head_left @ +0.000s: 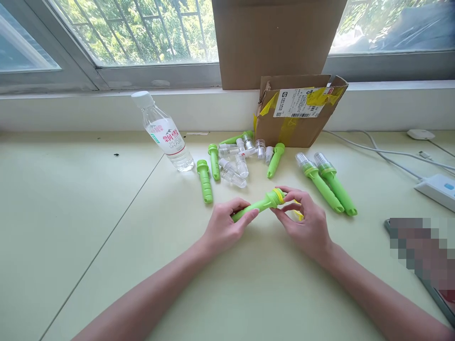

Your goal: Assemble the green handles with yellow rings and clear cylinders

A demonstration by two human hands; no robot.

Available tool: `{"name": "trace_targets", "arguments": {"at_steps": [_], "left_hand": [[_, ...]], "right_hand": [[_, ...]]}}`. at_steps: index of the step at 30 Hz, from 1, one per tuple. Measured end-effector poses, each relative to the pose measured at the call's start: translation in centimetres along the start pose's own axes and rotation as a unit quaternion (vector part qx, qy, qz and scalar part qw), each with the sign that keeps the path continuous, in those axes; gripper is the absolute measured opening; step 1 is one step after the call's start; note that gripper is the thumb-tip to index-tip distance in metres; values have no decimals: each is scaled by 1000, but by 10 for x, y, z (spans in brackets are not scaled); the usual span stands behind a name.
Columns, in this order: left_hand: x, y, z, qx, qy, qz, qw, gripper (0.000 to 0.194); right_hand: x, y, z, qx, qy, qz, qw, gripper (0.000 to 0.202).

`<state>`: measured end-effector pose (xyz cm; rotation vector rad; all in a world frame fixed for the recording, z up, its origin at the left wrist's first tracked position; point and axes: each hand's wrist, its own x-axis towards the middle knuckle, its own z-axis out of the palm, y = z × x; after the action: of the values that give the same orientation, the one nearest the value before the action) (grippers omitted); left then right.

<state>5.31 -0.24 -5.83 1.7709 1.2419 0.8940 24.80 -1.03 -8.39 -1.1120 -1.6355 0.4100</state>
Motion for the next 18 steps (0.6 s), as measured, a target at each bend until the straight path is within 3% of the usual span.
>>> {"name": "trace_targets", "arguments": {"at_steps": [9, 15, 18], "left_hand": [[2, -1, -4, -34, -41, -37, 998, 30], [1, -8, 3, 95, 55, 78, 991, 36], [0, -13, 5, 162, 114, 148, 969, 21]], "right_hand": [[-3, 2, 0, -12, 8, 1, 1000, 21], [-4, -2, 2, -30, 24, 26, 999, 19], [-4, -3, 3, -31, 32, 64, 997, 20]]}}
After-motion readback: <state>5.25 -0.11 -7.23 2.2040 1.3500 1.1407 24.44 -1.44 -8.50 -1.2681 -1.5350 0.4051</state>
